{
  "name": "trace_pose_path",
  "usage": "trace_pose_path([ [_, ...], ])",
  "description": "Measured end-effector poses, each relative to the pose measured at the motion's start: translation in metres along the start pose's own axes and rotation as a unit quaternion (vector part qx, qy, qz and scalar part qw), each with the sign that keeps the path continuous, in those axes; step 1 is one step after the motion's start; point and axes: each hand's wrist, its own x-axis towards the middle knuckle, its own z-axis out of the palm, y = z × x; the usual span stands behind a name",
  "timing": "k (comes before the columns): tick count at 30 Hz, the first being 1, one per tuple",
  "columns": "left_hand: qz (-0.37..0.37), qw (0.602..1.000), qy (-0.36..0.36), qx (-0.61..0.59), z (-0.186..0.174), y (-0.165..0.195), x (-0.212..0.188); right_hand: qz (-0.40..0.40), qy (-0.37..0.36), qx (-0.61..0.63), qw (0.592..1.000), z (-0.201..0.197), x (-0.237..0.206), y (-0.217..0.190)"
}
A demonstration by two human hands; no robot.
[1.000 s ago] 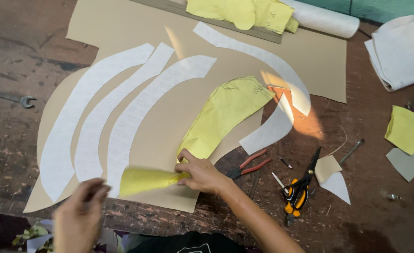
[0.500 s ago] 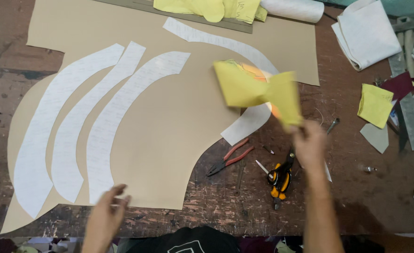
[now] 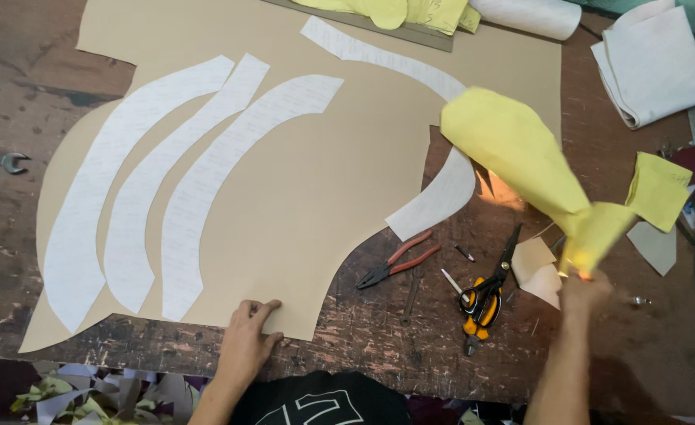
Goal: The person works at a workshop table covered with kraft paper, peeling curved white paper pattern pieces off the sheet and laying them flat in rows. They smooth the pieces down by hand, move a yellow pattern piece aside, and reposition the white pieces one at a time across the sheet.
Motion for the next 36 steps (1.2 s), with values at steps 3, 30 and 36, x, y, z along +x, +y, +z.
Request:
trace_pose_path([
  [3, 0.009, 1.0, 0.008, -0.006, 0.001, -0.001, -0.001, 0.003, 0.113, 0.001, 0.994, -0.029, 0.015, 0.027],
  [30, 0.017, 1.0, -0.001, 0.009, 0.057, -0.058, 0.012, -0.044, 0.023, -0.107, 0.993, 0.059, -0.053, 0.004],
  [36, 0.074, 0.996, 0.055, -0.017, 0.03, -0.03, 0.002, 0.132, -0.031, 0.071, 0.988, 0.076, -0.018, 0.021],
])
